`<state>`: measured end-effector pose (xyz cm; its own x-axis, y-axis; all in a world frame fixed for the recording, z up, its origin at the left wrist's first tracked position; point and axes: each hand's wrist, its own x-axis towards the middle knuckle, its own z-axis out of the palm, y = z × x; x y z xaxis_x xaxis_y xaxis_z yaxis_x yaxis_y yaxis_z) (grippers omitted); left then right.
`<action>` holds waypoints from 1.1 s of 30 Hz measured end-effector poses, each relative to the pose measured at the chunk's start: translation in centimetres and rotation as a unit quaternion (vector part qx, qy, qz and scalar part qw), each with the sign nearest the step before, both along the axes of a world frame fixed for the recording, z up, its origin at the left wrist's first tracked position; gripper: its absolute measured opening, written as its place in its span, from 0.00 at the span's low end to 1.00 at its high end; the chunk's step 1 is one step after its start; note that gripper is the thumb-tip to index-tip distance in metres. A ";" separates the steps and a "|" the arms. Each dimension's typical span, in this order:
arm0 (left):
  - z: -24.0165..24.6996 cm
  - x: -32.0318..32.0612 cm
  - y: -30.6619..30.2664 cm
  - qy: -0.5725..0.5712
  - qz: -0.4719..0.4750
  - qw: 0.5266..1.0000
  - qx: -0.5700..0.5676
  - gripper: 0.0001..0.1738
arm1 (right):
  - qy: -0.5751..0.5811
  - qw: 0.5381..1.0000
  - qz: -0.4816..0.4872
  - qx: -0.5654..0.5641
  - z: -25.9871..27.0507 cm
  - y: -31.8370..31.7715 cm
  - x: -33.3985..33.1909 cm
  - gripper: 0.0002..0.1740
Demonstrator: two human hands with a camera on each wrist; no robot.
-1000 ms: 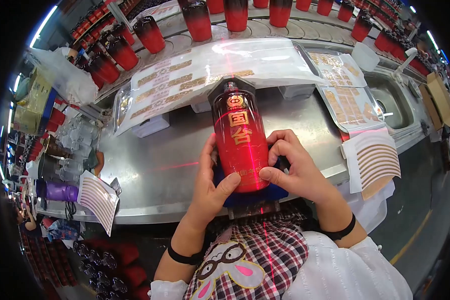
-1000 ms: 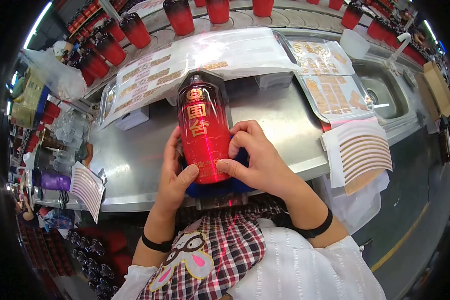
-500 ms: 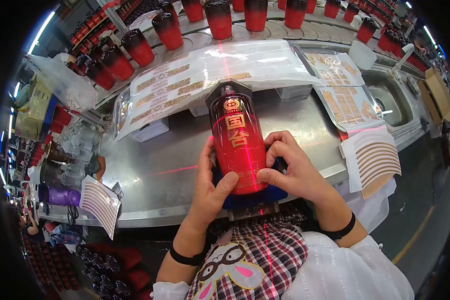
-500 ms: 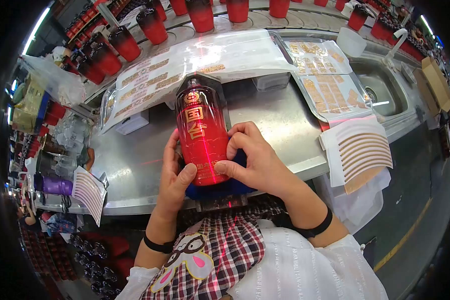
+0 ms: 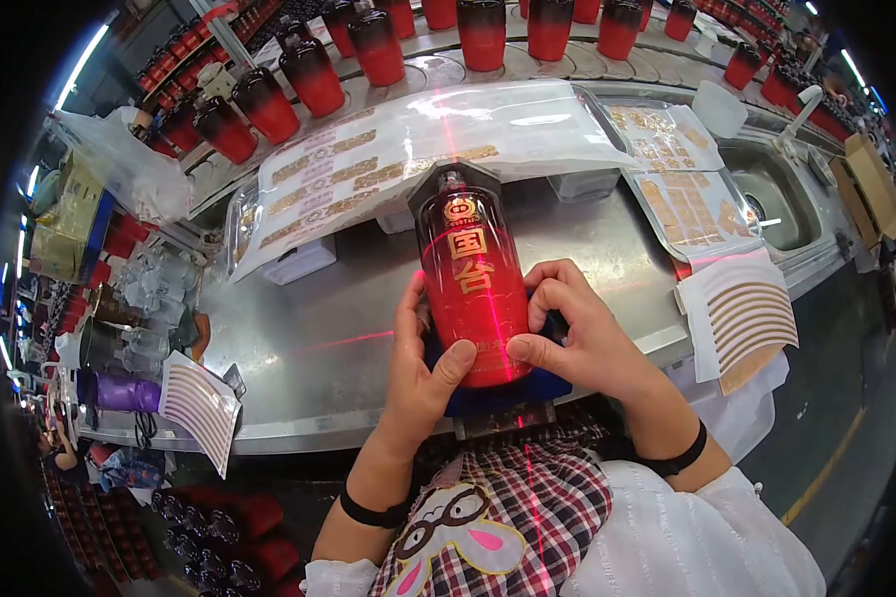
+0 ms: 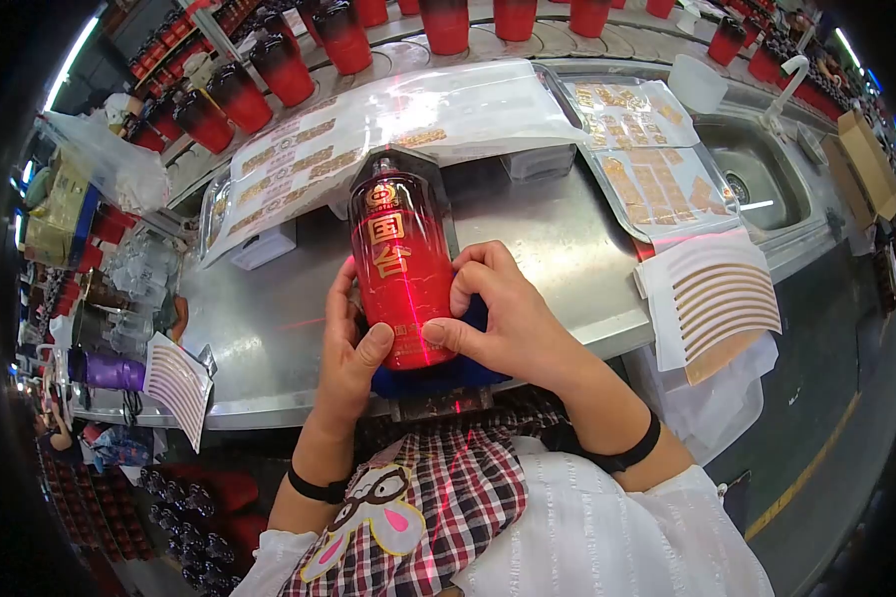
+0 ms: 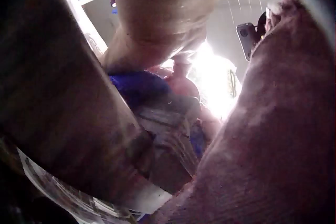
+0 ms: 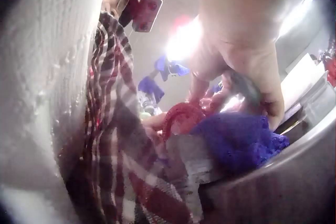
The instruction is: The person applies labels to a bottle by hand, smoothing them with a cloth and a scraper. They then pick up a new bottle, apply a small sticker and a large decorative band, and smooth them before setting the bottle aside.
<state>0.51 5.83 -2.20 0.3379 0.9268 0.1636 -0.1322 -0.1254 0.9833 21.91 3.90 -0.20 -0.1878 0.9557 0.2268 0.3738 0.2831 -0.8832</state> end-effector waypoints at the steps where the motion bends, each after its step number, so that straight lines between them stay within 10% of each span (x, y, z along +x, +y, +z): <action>1: 0.0 0.0 0.0 0.001 0.000 1.000 0.000 0.54 | 0.000 1.000 0.002 0.002 0.0 0.0 0.0 0.21; 33: -0.4 -0.2 -0.2 -0.025 -0.030 0.999 -0.003 0.55 | 0.002 1.000 0.015 0.017 -0.6 0.3 0.4 0.21</action>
